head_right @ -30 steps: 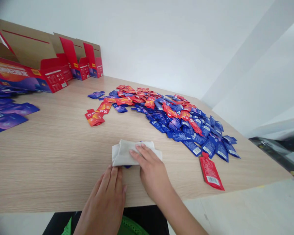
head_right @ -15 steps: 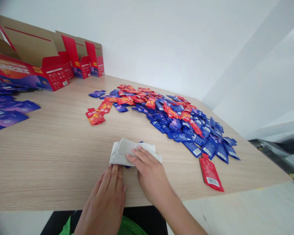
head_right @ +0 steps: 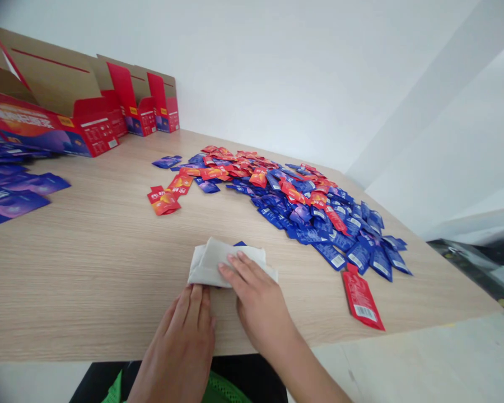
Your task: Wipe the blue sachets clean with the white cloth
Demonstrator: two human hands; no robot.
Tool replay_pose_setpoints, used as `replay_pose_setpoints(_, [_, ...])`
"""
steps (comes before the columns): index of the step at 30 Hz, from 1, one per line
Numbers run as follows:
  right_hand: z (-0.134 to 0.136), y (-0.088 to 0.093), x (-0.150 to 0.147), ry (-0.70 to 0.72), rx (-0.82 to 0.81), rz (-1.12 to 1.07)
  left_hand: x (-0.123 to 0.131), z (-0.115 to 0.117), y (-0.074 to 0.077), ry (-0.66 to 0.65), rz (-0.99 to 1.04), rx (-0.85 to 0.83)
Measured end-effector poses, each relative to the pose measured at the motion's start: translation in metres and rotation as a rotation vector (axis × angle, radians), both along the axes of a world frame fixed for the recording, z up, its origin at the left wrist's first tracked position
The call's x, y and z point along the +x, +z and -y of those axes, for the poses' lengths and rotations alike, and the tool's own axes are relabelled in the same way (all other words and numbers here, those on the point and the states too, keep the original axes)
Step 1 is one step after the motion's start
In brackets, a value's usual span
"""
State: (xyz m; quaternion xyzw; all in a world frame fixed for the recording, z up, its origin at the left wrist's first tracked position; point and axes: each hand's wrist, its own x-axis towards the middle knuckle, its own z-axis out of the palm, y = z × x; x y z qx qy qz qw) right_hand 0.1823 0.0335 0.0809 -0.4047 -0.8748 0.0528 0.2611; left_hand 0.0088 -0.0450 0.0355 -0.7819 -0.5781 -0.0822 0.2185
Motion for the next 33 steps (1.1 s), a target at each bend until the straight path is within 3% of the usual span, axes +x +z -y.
replay_pose_setpoints(4, [-0.018, -0.007, 0.029, -0.243, -0.025, 0.024, -0.002, 0.0, -0.002, -0.008, -0.04, 0.081])
replay_pose_setpoints(7, [-0.021, -0.001, 0.046, -0.38, -0.046, -0.022, 0.0, 0.0, -0.003, 0.005, -0.03, 0.086])
replay_pose_setpoints(9, [-0.014, 0.004, 0.039, -0.335, -0.044, -0.084, 0.001, 0.0, -0.001, 0.002, -0.005, 0.081])
replay_pose_setpoints(11, [-0.004, 0.007, 0.021, -0.19, -0.037, -0.106, 0.001, 0.0, 0.002, -0.011, 0.01, 0.057])
replay_pose_setpoints(13, [0.003, 0.006, 0.003, -0.045, -0.026, -0.062, 0.0, 0.001, 0.004, -0.029, 0.001, 0.024])
replay_pose_setpoints(15, [0.003, 0.003, -0.005, 0.0, -0.012, -0.008, -0.001, 0.001, 0.003, -0.03, -0.014, 0.018])
replay_pose_setpoints(21, [-0.017, -0.008, 0.045, -0.353, -0.002, 0.036, -0.005, 0.001, -0.004, -0.026, 0.051, 0.044])
replay_pose_setpoints(25, [-0.015, -0.01, 0.07, -0.51, 0.004, 0.017, -0.007, -0.012, 0.016, 0.016, 0.223, -0.014])
replay_pose_setpoints(29, [-0.012, -0.012, 0.071, -0.535, -0.021, -0.082, -0.007, -0.036, 0.036, 0.078, 0.4, -0.042])
replay_pose_setpoints(33, [-0.012, -0.013, 0.07, -0.55, -0.047, -0.176, -0.008, -0.057, 0.043, 0.057, 0.399, -0.157])
